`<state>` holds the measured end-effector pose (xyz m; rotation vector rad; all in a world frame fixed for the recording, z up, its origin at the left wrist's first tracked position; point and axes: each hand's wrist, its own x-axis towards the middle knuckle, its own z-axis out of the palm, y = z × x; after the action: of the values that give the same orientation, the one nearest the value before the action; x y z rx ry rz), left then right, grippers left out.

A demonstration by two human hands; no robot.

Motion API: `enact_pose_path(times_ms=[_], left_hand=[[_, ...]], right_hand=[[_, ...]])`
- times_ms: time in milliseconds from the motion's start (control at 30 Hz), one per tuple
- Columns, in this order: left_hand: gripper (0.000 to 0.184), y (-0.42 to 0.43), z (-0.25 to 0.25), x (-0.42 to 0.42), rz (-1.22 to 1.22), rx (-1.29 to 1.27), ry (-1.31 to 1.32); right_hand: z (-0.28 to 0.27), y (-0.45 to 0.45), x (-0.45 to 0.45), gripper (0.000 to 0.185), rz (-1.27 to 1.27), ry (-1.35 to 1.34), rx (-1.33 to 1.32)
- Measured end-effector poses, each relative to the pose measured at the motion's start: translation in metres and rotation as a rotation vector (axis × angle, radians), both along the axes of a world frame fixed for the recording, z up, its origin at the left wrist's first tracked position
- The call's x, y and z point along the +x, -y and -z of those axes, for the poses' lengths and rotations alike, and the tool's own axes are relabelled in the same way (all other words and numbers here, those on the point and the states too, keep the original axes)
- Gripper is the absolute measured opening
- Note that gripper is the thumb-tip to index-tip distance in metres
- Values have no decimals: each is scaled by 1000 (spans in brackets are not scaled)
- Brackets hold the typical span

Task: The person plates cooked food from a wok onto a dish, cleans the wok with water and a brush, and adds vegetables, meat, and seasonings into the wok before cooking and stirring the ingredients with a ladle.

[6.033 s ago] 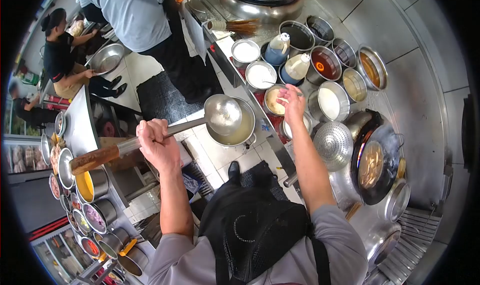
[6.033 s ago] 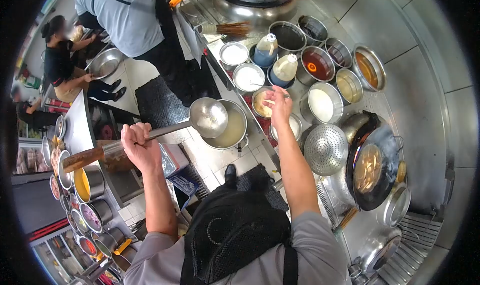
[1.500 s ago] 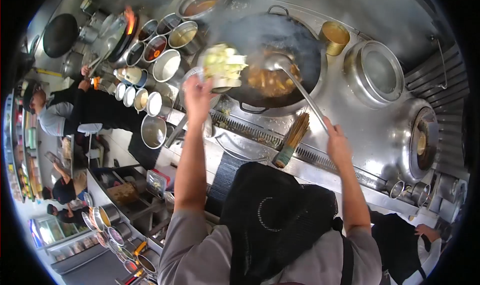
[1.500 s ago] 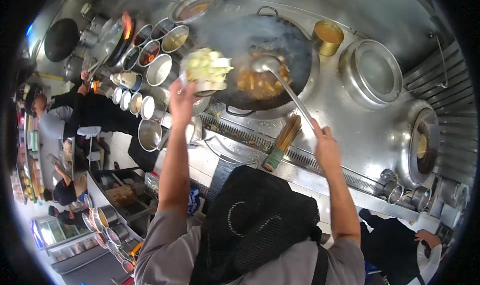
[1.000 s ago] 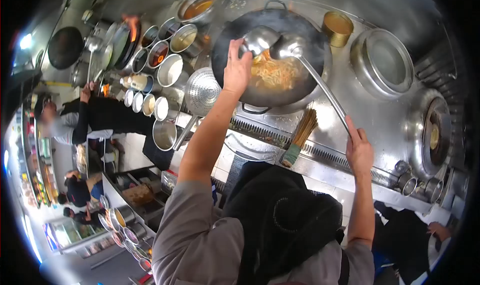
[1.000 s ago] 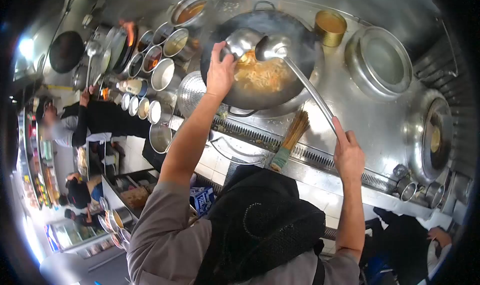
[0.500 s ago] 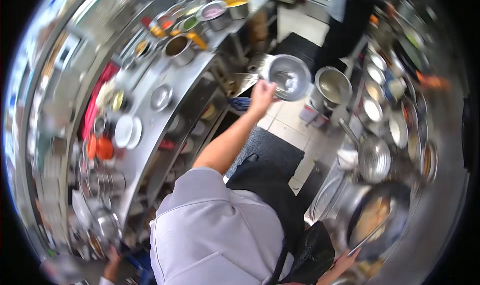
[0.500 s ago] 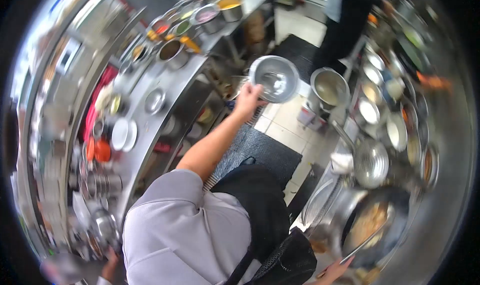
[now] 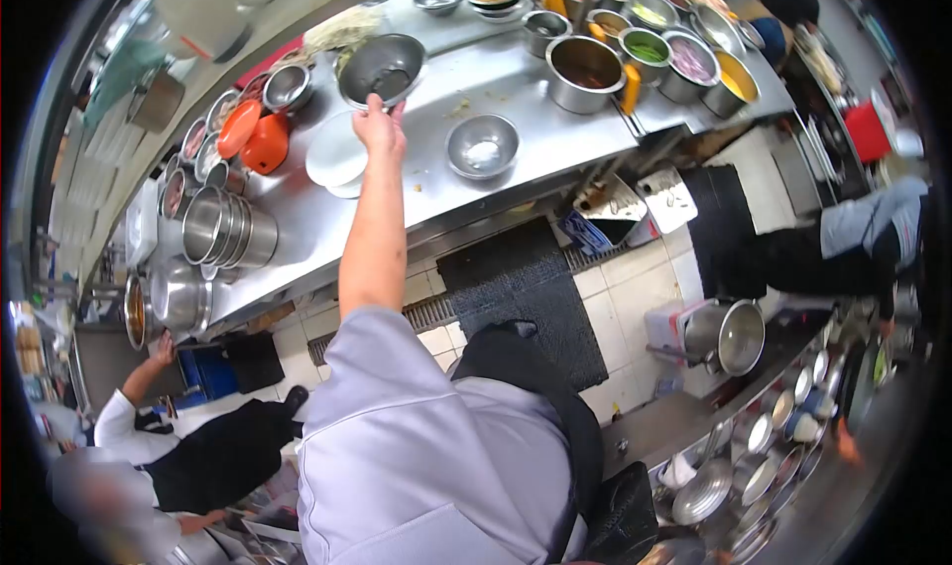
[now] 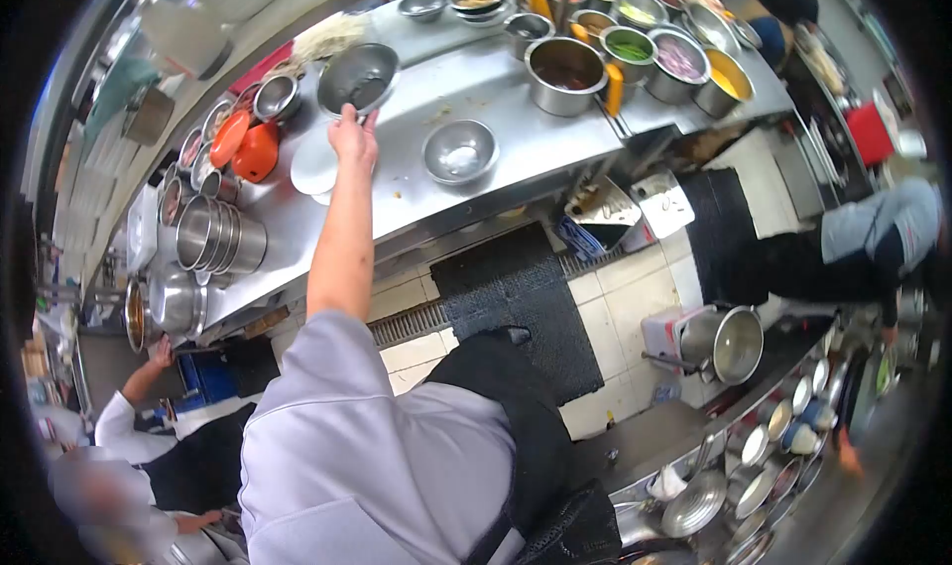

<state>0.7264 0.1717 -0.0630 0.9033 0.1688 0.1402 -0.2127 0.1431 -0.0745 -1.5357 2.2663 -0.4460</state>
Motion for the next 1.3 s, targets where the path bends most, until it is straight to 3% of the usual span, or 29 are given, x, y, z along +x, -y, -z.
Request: enact_pose_path(times_ms=[167,233,300,367,433,467,500,533,567,633,667,733,767,833,933,967,1033,1167,1233,1300], left_hand=[[32,-73,-38,76,-192,41,140],[36,-107,-39,129,-212,13,68],[46,-106,-90,97,-64,330,-161],[49,-106,-78,88,-134,657,-138],[41,-95,-39,46,-112,924,167],[29,-80,-20,5,-41,907,233],[20,-68,25,-23,17,1076,354],[20,-43,26,-80,94,1054,434],[32,-28,34,-125,258,1048,330],[47,0,44,-172,154,1092,144],[47,13,53,-174,160,1091,143],[55,35,74,-163,78,949,-214],[55,44,65,-157,84,949,-212],[50,58,35,-141,445,550,-549],[47,61,129,-91,445,759,-368],[44,64,96,-102,408,621,-405],[43,58,136,-87,356,796,-311],[40,40,78,-97,390,879,-261],[35,34,50,-89,389,557,-295],[35,16,31,-61,258,626,-228]], right_hand=[[12,59,72,52,-120,63,26],[18,76,96,52,-149,92,31],[20,89,113,51,-181,108,45],[22,99,126,51,-198,129,60],[27,103,138,50,-200,150,71],[26,104,140,50,-197,163,77],[26,106,143,50,-199,169,81],[26,107,145,49,-206,174,91],[27,107,147,49,-208,184,93],[28,111,149,49,-213,200,98],[27,111,149,48,-210,207,103],[27,111,149,48,-195,223,108],[27,111,148,48,-188,231,107],[28,109,146,47,-175,248,113],[26,110,140,47,-161,271,108],[25,108,137,46,-159,268,111],[25,107,133,46,-157,263,121],[24,105,129,45,-137,273,135],[24,105,128,44,-123,283,131],[25,104,125,44,-111,289,126]])
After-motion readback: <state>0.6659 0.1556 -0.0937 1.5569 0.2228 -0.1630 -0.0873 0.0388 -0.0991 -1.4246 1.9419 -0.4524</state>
